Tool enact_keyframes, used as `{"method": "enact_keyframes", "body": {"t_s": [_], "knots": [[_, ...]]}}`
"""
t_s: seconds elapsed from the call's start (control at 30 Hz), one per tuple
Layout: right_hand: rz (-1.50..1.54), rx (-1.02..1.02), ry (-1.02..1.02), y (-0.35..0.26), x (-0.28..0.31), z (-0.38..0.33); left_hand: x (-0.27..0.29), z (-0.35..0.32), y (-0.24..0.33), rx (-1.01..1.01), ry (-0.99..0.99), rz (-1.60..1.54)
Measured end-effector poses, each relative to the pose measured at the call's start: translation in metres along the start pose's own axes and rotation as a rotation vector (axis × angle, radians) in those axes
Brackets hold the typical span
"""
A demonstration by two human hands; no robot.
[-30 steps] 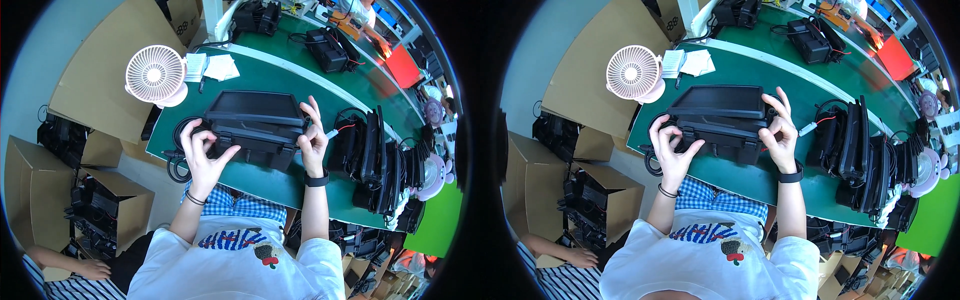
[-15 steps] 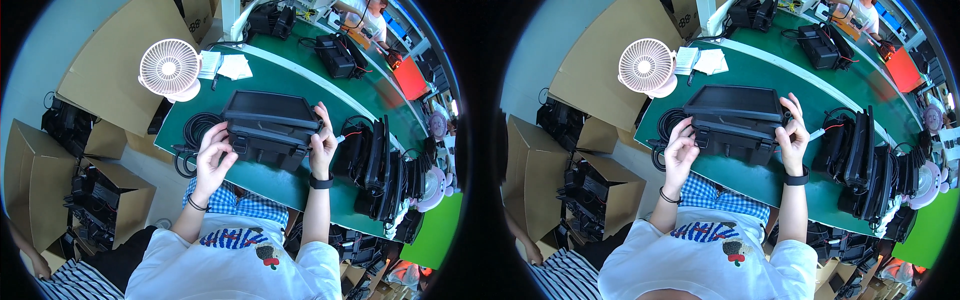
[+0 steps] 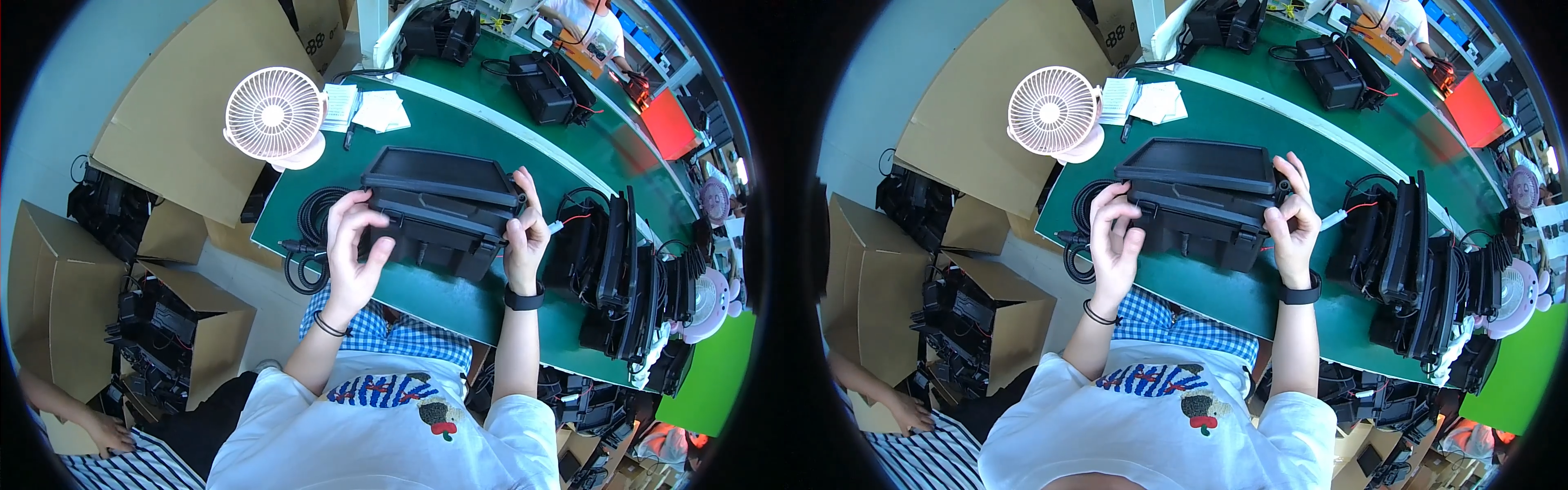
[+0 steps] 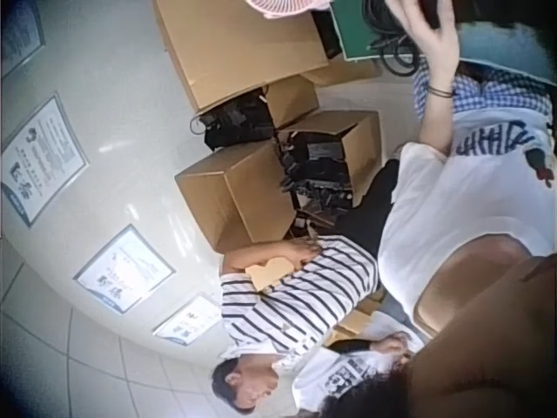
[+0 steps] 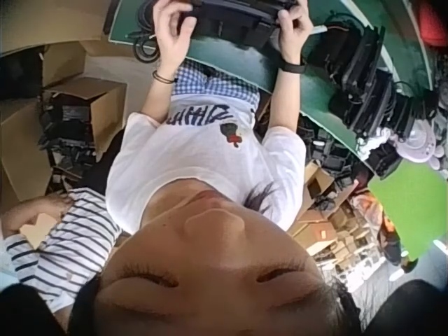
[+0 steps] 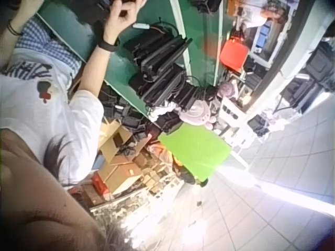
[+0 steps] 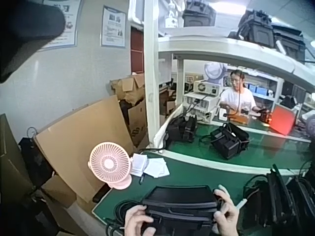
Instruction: Assembling and inspecting electronic housings and organizing cables at a workshop bench.
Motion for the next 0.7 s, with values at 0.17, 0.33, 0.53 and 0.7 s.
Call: {"method": "enact_keyframes", "body": {"t_s": [0.17,0.33,0.53,0.7], "knots": [[0.047,-0.119,0.025,0.006,-0.005,-0.002,-0.001,0.006,-0.009,0.063,0.058,-0.128],[0.035,-0.183,0.087,0.002,-0.010,0.004,-0.011,0.021,-0.022,0.214,0.106,-0.282],[-0.228,-0.201,0.217,0.003,0.001,-0.001,-0.017,0.034,-0.020,0.320,0.153,-0.246],[-0.086,-0.302,0.060,0.003,0.004,0.001,-0.023,0.033,-0.017,0.316,0.167,-0.249]]}}
Point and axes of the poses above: each hand's wrist, its own z-axis towards the middle knuckle, its own x-axis out of the back of the hand, y = z × x, the point moved 4 cm from there along z, towards the middle knuckle, and after that the axes turned 14 degrees about -z, right-handed, at the moved point
